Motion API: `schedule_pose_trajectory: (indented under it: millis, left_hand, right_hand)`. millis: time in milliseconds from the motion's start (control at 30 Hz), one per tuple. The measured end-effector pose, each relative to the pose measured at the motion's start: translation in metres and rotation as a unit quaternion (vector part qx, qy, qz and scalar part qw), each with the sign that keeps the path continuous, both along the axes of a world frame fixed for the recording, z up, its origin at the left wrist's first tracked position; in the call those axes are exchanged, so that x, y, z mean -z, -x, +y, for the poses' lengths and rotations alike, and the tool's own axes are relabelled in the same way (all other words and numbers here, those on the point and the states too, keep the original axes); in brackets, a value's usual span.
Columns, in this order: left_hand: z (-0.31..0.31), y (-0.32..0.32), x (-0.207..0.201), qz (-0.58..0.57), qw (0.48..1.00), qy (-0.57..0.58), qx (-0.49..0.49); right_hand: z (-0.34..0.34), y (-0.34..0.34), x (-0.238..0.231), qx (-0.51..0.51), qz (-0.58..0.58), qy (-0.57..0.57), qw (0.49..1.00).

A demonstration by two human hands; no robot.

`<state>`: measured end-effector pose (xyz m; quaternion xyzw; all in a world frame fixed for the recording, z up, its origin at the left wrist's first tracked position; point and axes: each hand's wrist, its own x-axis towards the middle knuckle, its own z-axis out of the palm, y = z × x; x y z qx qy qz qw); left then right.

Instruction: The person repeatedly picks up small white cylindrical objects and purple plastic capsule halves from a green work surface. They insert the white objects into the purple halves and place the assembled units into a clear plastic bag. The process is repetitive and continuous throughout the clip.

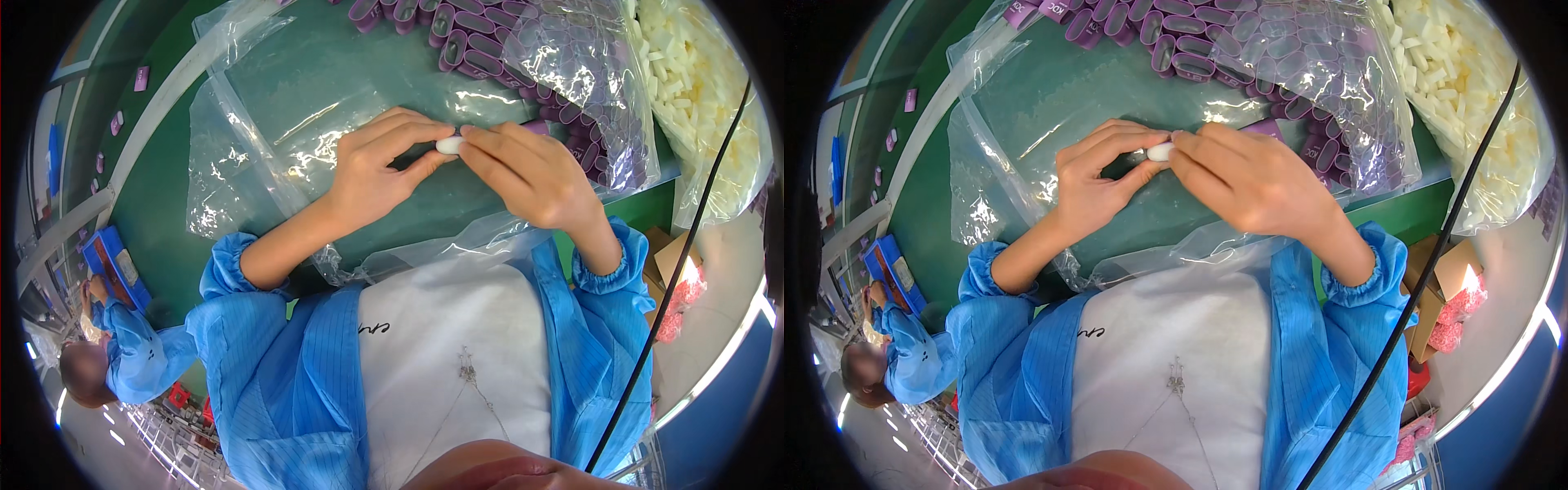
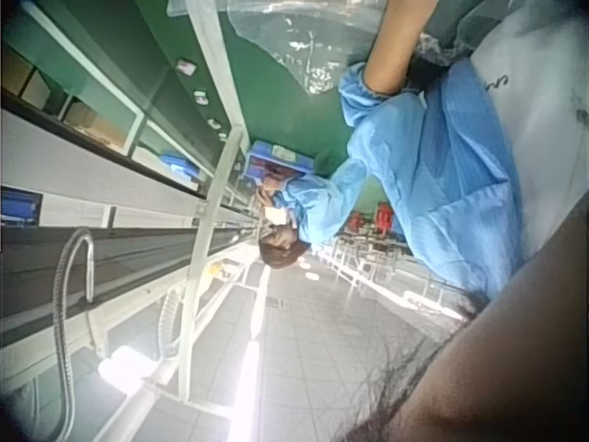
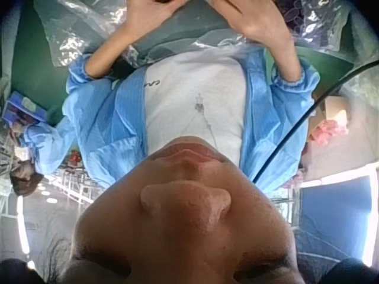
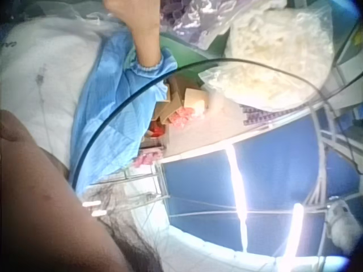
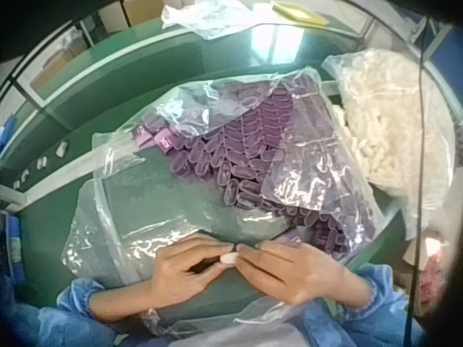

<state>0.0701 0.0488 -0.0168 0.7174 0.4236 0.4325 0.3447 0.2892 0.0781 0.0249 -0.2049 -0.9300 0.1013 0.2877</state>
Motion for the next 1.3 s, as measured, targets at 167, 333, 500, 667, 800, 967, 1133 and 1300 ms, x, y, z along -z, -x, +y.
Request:
schedule_pose_trajectory:
  millis: [167, 333, 500, 667, 800, 967, 1133, 1300]
  left_hand:
    - [0.000, 0.001, 0.000, 0.001, 1.000, -0.001, 0.005]
    - [-0.003, -0.006, 0.004, 0.063, 0.983, -0.173, -0.013]
    - [-0.001, -0.002, 0.005, 0.129, 0.962, -0.241, 0.018]
    - [-0.002, -0.002, -0.004, 0.113, 0.979, -0.167, 0.003]
    - [0.011, 0.047, -0.016, 0.109, 0.973, -0.119, -0.162]
    - [0.123, 0.209, -0.034, 0.166, 0.956, -0.029, -0.239]
    - [0.190, 0.344, 0.006, 0.259, 0.949, 0.085, -0.160]
    - [0.188, 0.286, 0.001, 0.426, 0.822, -0.250, -0.283]
  right_hand:
    - [0.001, -0.007, 0.007, -0.014, -0.008, -0.031, 0.999]
    - [0.000, -0.007, 0.019, -0.002, 0.048, 0.025, 0.999]
    - [-0.007, -0.010, 0.026, 0.025, 0.081, 0.053, 0.995]
    - [-0.005, -0.014, 0.022, 0.020, 0.111, 0.135, 0.984]
    - [0.019, -0.073, -0.013, 0.196, 0.124, 0.112, 0.966]
    - [0.056, -0.165, -0.022, 0.640, -0.074, 0.136, 0.753]
    - [0.092, -0.170, 0.008, 0.618, -0.184, 0.118, 0.756]
    - [0.073, -0.178, 0.002, 0.631, -0.066, 0.097, 0.767]
